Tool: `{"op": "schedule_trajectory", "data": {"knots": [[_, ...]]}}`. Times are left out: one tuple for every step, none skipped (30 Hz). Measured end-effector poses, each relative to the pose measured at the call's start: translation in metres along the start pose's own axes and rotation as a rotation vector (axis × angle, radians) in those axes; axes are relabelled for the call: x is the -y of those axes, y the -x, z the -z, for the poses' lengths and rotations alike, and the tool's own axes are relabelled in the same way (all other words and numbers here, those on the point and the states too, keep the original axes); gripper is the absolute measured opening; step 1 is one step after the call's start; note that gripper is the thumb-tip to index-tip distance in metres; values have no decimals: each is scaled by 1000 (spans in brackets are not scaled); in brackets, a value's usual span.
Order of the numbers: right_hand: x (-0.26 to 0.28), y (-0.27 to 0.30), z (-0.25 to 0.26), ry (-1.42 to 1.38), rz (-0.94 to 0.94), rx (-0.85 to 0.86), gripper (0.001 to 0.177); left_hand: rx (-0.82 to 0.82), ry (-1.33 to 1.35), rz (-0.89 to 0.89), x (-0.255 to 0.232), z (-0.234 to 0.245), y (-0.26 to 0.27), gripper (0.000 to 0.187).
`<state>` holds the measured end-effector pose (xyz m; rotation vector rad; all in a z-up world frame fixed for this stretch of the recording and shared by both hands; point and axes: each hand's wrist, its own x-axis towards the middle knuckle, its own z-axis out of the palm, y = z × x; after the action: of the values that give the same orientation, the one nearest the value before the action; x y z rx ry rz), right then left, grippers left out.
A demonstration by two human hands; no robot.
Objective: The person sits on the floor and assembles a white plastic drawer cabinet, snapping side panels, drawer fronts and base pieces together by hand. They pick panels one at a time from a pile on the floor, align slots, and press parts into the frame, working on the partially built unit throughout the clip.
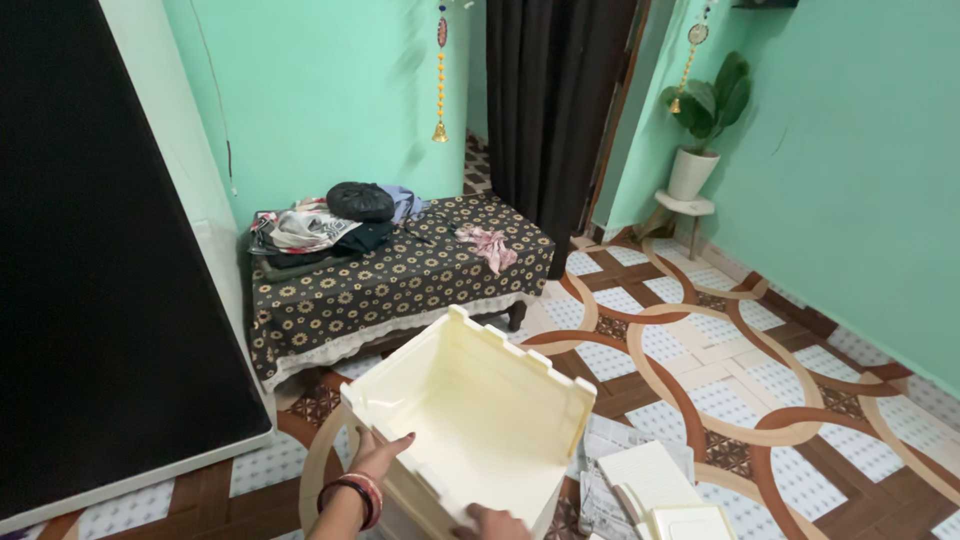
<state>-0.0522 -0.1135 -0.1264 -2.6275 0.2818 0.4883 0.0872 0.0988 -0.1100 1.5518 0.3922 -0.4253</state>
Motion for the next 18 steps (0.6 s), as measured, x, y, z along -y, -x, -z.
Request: {"op": "schedule_trajectory", "data": {"knots": [[14,-4,-14,-18,52,-31,55,-2,-71,26,0,3,0,128],[26,-4,-24,-33,93,-46,54,-18,-18,-13,4,1,3,129],[32,-4,-31,-61,129,-41,53,-30,13,-32,9,1,5,131],[37,-4,-33,-82,167,-39,53,-46,-7,-47,16,-1,6,132],[39,-4,-33,-123,213,-40,52,-64,-61,-61,25,-3,6,134],[41,-4,-28,-171,274,-39,51,-83,-126,-77,35,-4,7,136],[40,-5,-19,-232,357,-43,50,-86,-227,-97,47,-6,9,138],[34,-6,-6,-311,459,-56,50,-83,-341,-126,60,-10,12,140],[28,-10,10,-385,556,-85,49,-82,-440,-163,69,-13,13,142],[17,-13,27,-445,653,-120,49,-84,-512,-205,80,-19,15,144],[2,-17,46,-411,597,-271,48,-97,-576,-270,90,-29,19,146],[-16,-24,70,-283,402,-440,48,-116,-626,-335,100,-40,23,148],[-34,-32,92,-130,181,-578,46,-123,-609,-314,106,-48,25,151],[-51,-42,112,-105,93,-613,56,-108,-551,-206,109,-52,27,161],[-69,-47,129,-6,288,-837,67,-84,-539,-134,108,-54,28,158],[-82,-55,143,97,487,-1058,79,-59,-526,-65,104,-54,29,154],[-94,-56,147,120,291,-758,73,-33,-513,3,99,-53,30,151],[-104,-57,149,138,95,-458,67,-7,-482,-67,96,-49,31,152]]}}
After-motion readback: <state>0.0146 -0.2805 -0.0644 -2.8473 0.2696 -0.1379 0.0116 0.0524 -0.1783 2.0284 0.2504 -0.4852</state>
